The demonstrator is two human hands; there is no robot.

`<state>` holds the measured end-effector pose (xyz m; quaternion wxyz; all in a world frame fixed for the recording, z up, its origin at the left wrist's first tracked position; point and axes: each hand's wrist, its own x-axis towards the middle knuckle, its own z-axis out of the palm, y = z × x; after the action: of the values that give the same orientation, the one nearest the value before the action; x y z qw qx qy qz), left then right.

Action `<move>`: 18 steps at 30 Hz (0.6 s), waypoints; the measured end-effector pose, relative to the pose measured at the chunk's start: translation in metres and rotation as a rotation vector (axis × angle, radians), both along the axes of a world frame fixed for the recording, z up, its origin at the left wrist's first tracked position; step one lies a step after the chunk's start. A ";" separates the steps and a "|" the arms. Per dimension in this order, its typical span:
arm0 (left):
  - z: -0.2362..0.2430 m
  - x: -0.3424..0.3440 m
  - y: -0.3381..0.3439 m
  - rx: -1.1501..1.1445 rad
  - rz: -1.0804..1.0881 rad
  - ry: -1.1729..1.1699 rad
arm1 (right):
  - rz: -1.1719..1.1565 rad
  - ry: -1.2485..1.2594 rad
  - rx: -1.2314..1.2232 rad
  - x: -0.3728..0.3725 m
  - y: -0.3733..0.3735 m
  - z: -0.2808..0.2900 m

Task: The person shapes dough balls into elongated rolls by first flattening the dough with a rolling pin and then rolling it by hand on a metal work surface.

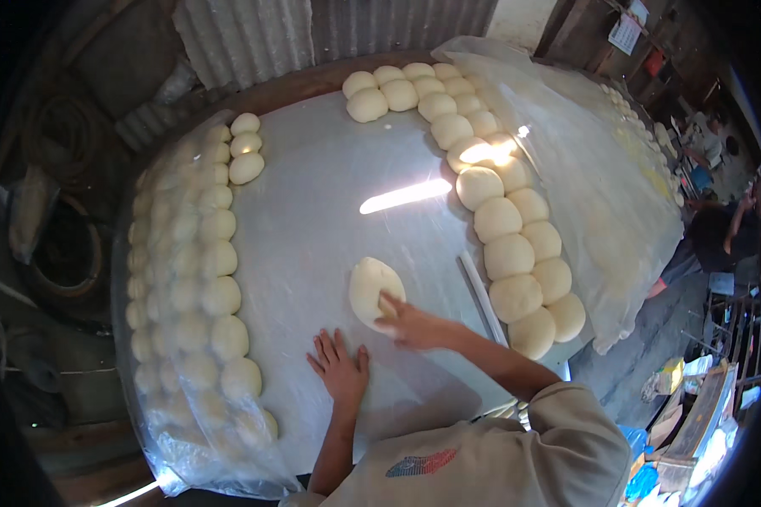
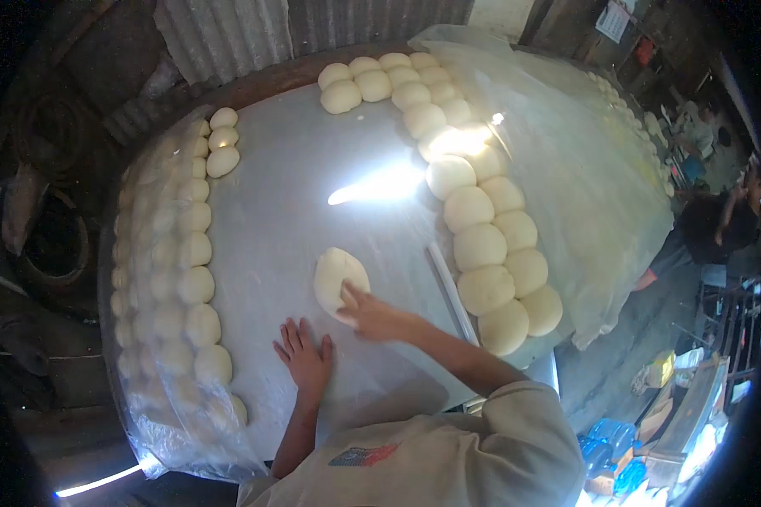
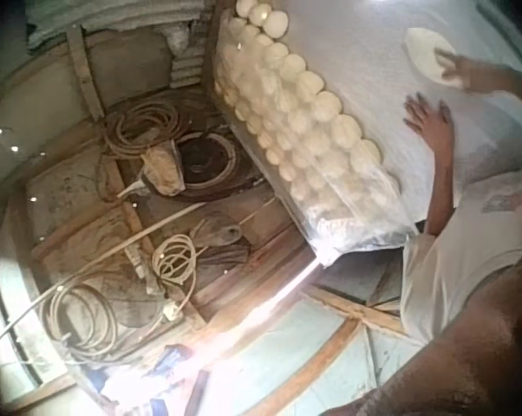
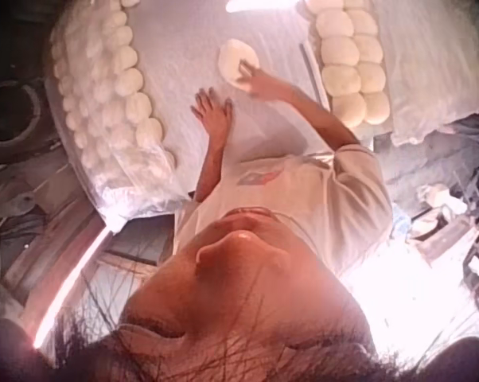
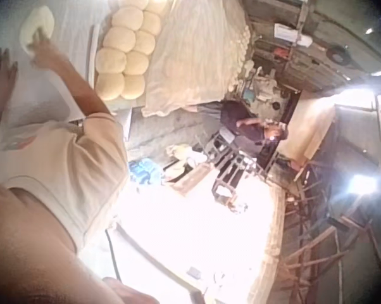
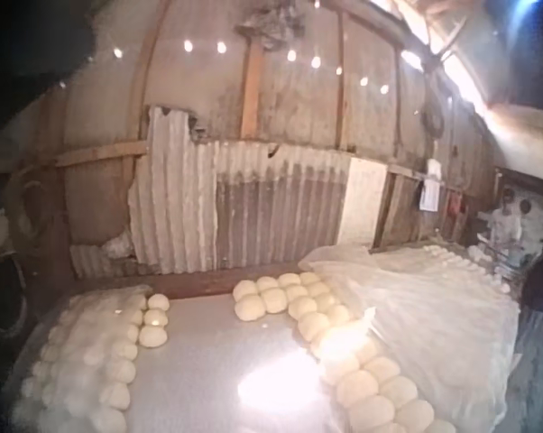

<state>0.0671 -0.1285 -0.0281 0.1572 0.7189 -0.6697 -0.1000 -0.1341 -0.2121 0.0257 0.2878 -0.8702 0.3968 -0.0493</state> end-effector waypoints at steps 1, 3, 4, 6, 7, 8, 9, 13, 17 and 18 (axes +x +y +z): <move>-0.001 0.005 0.001 -0.013 0.015 -0.019 | 0.015 -0.019 -0.013 0.002 0.021 0.007; -0.007 0.010 0.006 -0.050 0.003 -0.020 | -0.376 -0.024 0.009 -0.017 0.061 0.024; -0.011 0.010 0.009 -0.041 0.013 -0.025 | -0.535 0.119 -0.133 -0.032 0.070 0.022; -0.017 0.013 0.009 -0.120 0.024 -0.028 | -0.724 0.406 -0.349 -0.070 0.072 0.012; -0.023 0.012 0.013 -0.100 0.037 -0.023 | -0.758 0.555 -0.419 -0.092 0.074 0.001; -0.025 0.012 0.014 -0.105 0.024 0.014 | -0.742 0.561 -0.411 -0.109 0.081 -0.009; -0.026 0.009 0.013 -0.123 0.015 0.046 | -0.735 0.622 -0.410 -0.122 0.083 -0.020; -0.022 0.005 0.034 -0.113 0.029 0.074 | -0.647 0.525 -0.565 -0.124 0.085 -0.025; -0.006 0.005 0.042 -0.143 0.021 0.269 | -0.612 0.421 -0.633 -0.114 0.102 -0.047; -0.002 0.007 0.042 -0.218 0.018 0.380 | -0.613 0.333 -0.677 -0.110 0.110 -0.053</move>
<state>0.0738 -0.0863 -0.0297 0.3581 0.6720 -0.6283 -0.1593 -0.2444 -0.1017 -0.0274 -0.1067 -0.7542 0.6370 -0.1182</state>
